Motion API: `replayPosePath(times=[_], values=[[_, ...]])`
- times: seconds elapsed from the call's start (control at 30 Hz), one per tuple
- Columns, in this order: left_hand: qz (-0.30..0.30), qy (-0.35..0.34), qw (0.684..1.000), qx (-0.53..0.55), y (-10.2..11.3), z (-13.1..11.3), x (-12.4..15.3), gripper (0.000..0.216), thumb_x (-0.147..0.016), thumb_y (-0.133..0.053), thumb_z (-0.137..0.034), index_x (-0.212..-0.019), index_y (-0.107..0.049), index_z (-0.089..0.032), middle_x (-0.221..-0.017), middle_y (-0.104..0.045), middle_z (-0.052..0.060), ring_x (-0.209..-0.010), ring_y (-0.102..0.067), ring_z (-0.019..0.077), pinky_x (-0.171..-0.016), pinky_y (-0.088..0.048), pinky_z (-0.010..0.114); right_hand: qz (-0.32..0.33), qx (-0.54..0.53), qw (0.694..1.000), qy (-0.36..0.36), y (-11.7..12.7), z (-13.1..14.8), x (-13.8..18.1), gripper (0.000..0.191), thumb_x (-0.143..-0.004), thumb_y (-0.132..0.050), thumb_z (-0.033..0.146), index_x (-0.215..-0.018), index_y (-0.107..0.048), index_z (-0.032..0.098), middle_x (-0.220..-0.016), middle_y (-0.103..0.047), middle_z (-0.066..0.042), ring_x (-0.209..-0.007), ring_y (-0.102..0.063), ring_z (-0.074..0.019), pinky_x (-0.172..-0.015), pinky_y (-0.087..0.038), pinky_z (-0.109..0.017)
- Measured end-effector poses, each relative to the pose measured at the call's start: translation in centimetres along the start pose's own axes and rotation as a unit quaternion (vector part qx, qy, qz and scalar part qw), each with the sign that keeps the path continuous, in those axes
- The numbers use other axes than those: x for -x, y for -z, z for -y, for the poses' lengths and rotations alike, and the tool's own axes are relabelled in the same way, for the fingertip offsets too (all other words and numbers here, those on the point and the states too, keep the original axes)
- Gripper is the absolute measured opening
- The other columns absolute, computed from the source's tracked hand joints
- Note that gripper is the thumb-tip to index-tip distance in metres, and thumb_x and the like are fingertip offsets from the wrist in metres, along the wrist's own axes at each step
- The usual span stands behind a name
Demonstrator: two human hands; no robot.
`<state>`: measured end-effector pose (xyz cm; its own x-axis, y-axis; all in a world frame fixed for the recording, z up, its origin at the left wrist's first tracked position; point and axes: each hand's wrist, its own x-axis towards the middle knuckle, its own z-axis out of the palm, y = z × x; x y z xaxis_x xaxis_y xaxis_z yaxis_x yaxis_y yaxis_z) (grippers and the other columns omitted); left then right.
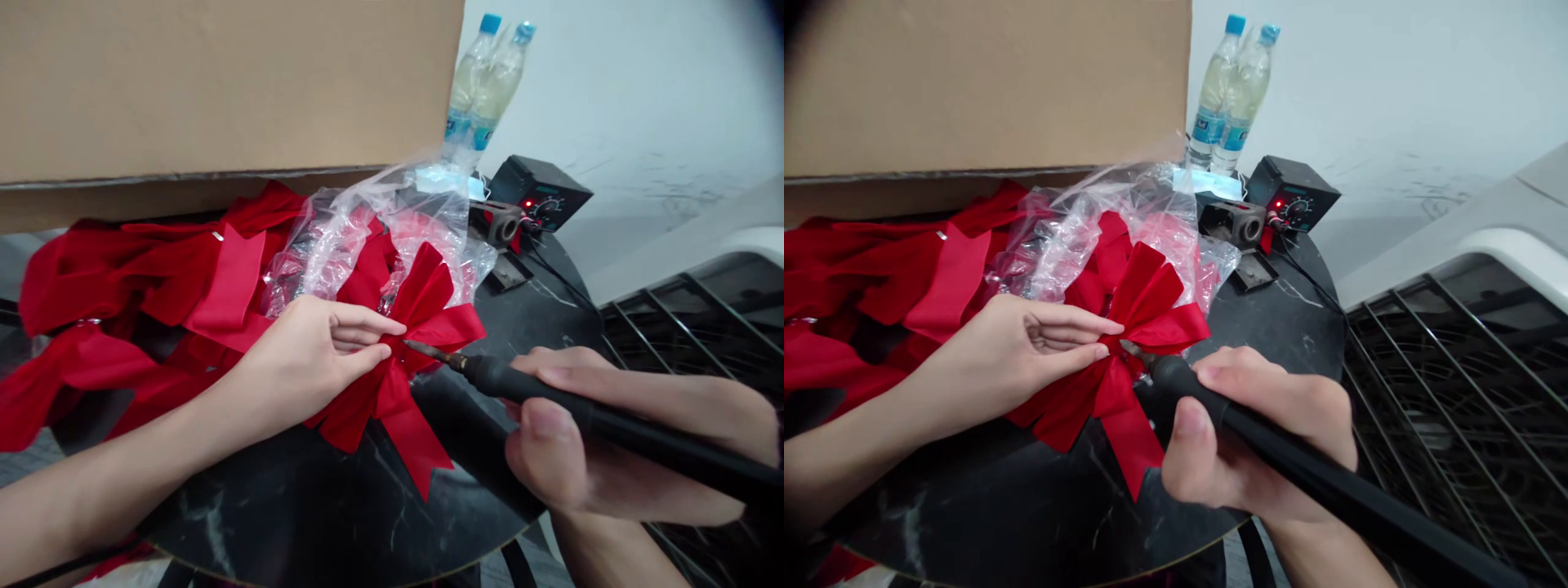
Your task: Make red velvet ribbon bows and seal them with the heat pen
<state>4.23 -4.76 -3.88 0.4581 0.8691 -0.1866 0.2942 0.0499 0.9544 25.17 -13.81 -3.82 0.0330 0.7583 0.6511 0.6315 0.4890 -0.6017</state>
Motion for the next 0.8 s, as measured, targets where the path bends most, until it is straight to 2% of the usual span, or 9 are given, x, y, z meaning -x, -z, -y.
replayPosePath(times=[0.1, 0.2, 0.37, 0.5, 0.63, 0.8], values=[[-0.001, -0.002, 1.000, -0.003, 0.0, 0.0, 0.0, 0.019, -0.080, -0.078, -0.022, -0.097, -0.085, -0.026, -0.091, -0.084, -0.002, -0.090, -0.081, 0.0207, -0.088, -0.065, 0.026, -0.034, -0.007, 0.997, 0.071, -0.3, -0.2, -0.2, 0.025, -0.072, -0.070, 0.009, -0.092, -0.065, 0.024, -0.056, -0.057, 0.006, -0.044, -0.055, -0.0128, -0.039, -0.043, -0.027], [0.000, -0.002, 1.000, -0.006, 0.0, 0.0, 0.1, 0.020, -0.080, -0.079, -0.022, -0.098, -0.085, -0.026, -0.091, -0.084, -0.002, -0.091, -0.081, 0.0206, -0.088, -0.065, 0.025, -0.065, 0.011, 0.993, 0.098, -0.7, -0.3, -0.2, 0.025, -0.072, -0.071, 0.010, -0.093, -0.067, 0.023, -0.054, -0.055, 0.006, -0.046, -0.057, -0.0145, -0.039, -0.044, -0.028], [0.001, -0.003, 1.000, 0.001, 0.0, 0.1, 0.1, 0.022, -0.080, -0.079, -0.021, -0.100, -0.085, -0.027, -0.091, -0.084, -0.001, -0.092, -0.081, 0.0230, -0.089, -0.066, 0.030, -0.066, 0.034, 0.993, 0.097, -1.2, -0.1, -0.5, 0.018, -0.076, -0.068, 0.016, -0.092, -0.068, 0.026, -0.059, -0.060, 0.004, -0.047, -0.060, -0.0152, -0.038, -0.044, -0.027], [-0.006, -0.002, 1.000, -0.002, -0.1, 0.1, 0.2, 0.020, -0.079, -0.080, -0.020, -0.098, -0.085, -0.027, -0.089, -0.084, -0.001, -0.090, -0.081, 0.0227, -0.088, -0.066, 0.028, -0.084, 0.011, 0.993, 0.087, -1.2, 0.1, -0.5, 0.021, -0.075, -0.069, 0.015, -0.093, -0.069, 0.026, -0.061, -0.061, 0.003, -0.047, -0.061, -0.0148, -0.039, -0.045, -0.026], [-0.003, -0.009, 1.000, -0.002, 0.0, 0.2, 0.1, 0.020, -0.080, -0.079, -0.021, -0.098, -0.085, -0.027, -0.091, -0.084, -0.001, -0.091, -0.081, 0.0230, -0.089, -0.066, 0.029, -0.036, -0.007, 0.998, 0.060, -1.3, 0.1, -0.5, 0.029, -0.072, -0.066, 0.009, -0.094, -0.070, 0.028, -0.065, -0.065, 0.002, -0.047, -0.062, -0.0148, -0.039, -0.047, -0.027], [-0.004, -0.005, 1.000, -0.006, 0.0, 0.2, 0.0, 0.019, -0.080, -0.080, -0.022, -0.098, -0.085, -0.025, -0.090, -0.084, -0.001, -0.090, -0.081, 0.0212, -0.088, -0.066, 0.025, -0.094, -0.003, 0.993, 0.065, -1.7, 0.1, -0.4, 0.024, -0.070, -0.067, 0.012, -0.089, -0.070, 0.026, -0.064, -0.063, 0.002, -0.051, -0.066, -0.0159, -0.044, -0.051, -0.027]])
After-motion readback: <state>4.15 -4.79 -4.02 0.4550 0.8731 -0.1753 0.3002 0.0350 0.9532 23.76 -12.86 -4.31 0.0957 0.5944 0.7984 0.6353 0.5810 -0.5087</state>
